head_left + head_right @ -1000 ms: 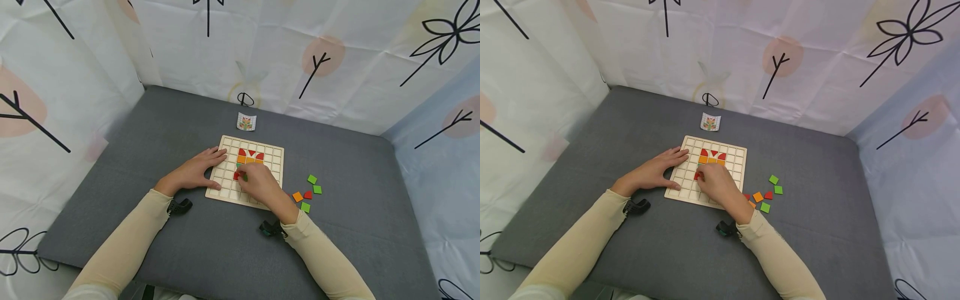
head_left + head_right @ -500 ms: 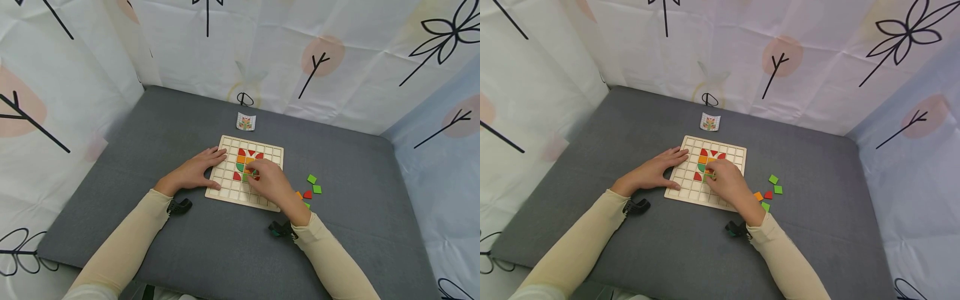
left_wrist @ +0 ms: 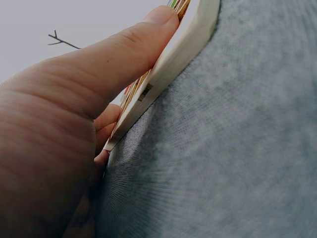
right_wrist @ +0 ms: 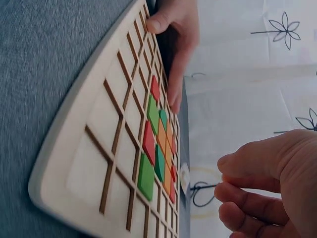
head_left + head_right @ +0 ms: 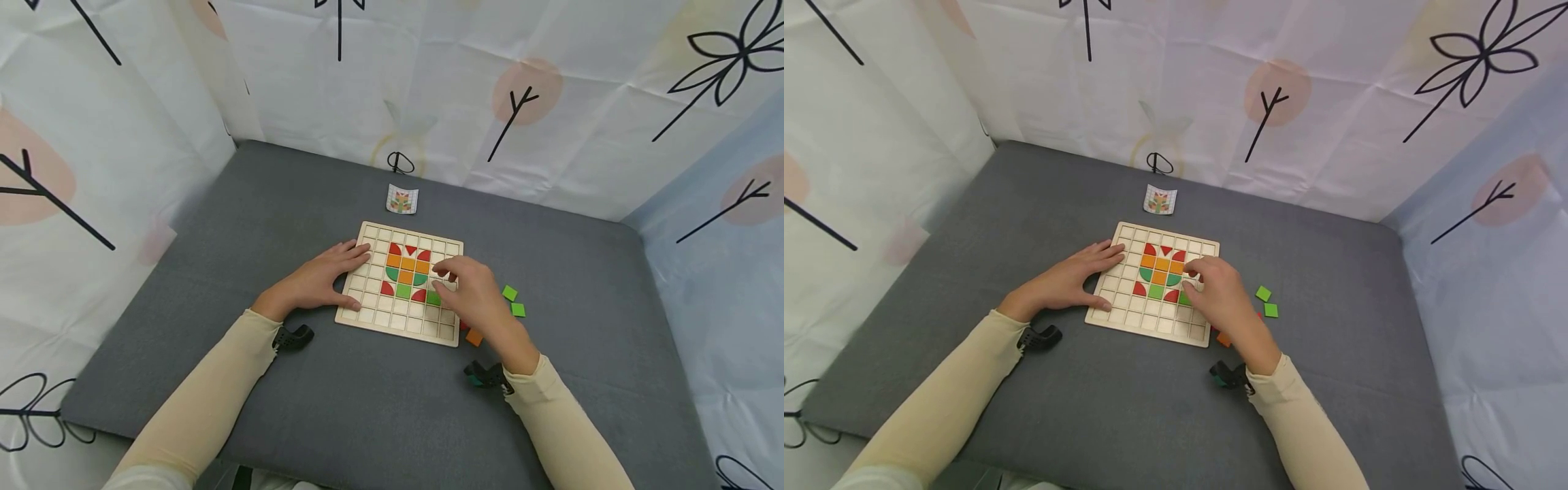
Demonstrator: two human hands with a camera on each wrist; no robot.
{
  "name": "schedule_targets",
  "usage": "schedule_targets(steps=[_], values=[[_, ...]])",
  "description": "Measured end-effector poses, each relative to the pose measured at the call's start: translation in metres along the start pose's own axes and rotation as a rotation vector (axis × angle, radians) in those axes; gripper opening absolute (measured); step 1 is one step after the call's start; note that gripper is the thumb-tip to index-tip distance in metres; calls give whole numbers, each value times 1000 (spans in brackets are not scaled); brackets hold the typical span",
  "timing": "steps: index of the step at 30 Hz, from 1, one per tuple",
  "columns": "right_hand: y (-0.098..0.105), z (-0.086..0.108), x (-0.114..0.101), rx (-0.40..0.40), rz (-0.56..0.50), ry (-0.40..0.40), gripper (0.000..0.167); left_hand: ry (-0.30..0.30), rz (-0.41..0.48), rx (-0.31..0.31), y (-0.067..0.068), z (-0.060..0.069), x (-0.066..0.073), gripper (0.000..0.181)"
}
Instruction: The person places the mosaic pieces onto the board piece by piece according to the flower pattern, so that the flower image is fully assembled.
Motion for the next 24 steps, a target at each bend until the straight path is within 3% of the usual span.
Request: schedule_targets(steps=[24], values=[[42,25,45,79,55,-89,23,17,9,-5,0,1,0,113]])
Point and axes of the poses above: each hand's wrist, its own z-axis away from the middle knuckle, its own y-axis out of the back of the hand, x = y × z, the point moved 7 cm from there along -z, towards the middle knuckle, and after that the axes turned 2 degrees about -x, right-handed, at the moved point
